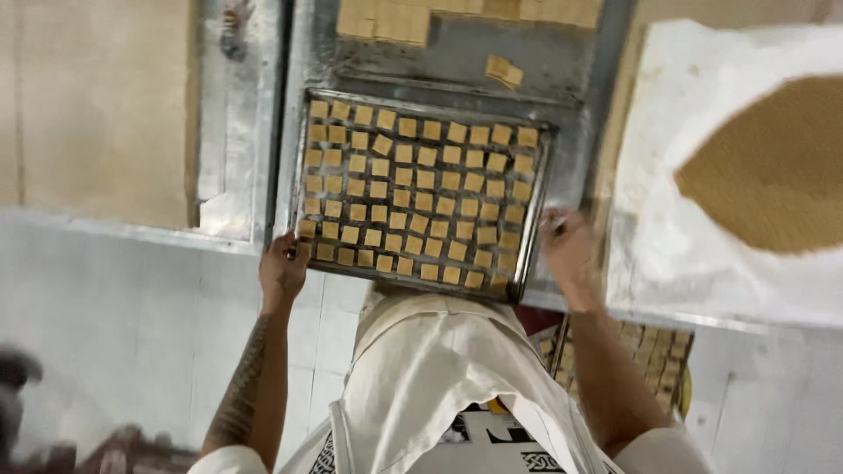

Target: The person places small square pieces of dough onto a metal tray by hand, arranging them in rows.

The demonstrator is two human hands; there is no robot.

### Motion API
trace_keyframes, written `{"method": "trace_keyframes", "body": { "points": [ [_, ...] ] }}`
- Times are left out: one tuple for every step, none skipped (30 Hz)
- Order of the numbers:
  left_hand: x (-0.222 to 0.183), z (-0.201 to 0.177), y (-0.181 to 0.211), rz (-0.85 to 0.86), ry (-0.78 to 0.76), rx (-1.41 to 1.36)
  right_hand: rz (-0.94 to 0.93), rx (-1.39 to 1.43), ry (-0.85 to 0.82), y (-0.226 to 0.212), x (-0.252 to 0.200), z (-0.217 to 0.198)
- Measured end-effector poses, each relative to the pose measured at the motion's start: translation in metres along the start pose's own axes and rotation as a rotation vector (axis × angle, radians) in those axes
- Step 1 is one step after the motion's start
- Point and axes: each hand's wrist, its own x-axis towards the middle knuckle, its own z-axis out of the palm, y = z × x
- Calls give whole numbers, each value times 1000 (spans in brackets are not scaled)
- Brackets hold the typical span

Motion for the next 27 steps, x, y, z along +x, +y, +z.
{"method": "trace_keyframes", "body": {
  "points": [
    [-3, 3, -7, 57, 11, -9, -73, -12, 67, 14, -21, 15],
    [-2, 7, -14, 114, 23, -18, -146, -28, 134, 26, -41, 29],
    [-3, 7, -24, 155, 44, -28, -229, -49, 186, 35, -57, 42],
    [0, 10, -33, 165, 58, -49, -283, -90, 265, 43, -73, 54],
    [7, 13, -41, 168, 82, -68, -347, -129, 336, 49, -83, 65],
    [12, 15, -51, 170, 106, -88, -412, -167, 406, 55, -90, 74],
    [14, 17, -61, 236, 141, -153, -401, -188, 426, 58, -94, 82],
    [15, 21, -68, 302, 176, -217, -390, -209, 446, 60, -98, 88],
    [18, 20, -76, 365, 218, -279, -384, -226, 463, 60, -99, 95],
    [23, 19, -81, 272, 95, -255, -309, -165, 449, 60, -99, 99],
    [29, 21, -82, 178, -27, -234, -237, -106, 433, 60, -98, 99],
    [32, 23, -83, 193, 0, -269, -166, -47, 414, 59, -95, 100],
    [31, 25, -84, 205, 20, -301, -148, -63, 420, 59, -93, 101],
    [33, 27, -85, 190, -2, -315, -130, -78, 427, 58, -87, 103],
    [36, 27, -85, 179, -29, -327, -106, -92, 436, 59, -84, 104],
    [38, 25, -87, 169, -56, -338, -53, -18, 419, 59, -81, 106],
    [41, 23, -89, 120, -92, -360, 2, 57, 408, 59, -77, 107],
    [45, 23, -90, 72, -128, -382, 55, 133, 395, 58, -71, 108],
    [49, 23, -91, 27, -167, -402, 84, 129, 368, 57, -65, 106],
    [53, 23, -92, 28, -186, -445, 112, 125, 341, 55, -59, 104],
    [59, 22, -95, 30, -205, -487, 140, 122, 312, 54, -56, 106],
    [63, 20, -98, 31, -225, -529, 112, 85, 310, 54, -56, 112],
    [71, 13, -102, -17, -289, -644, 84, 49, 312, 51, -56, 117],
    [78, 5, -107, -65, -356, -759, 55, 14, 314, 48, -54, 118],
    [79, -1, -108, -117, -428, -867, 73, -48, 313, 45, -54, 121],
    [76, -6, -105, -130, -453, -860, 91, -109, 311, 37, -53, 123],
    [73, -15, -108, -145, -482, -843, 118, -167, 306, 39, -51, 127]
  ]
}}
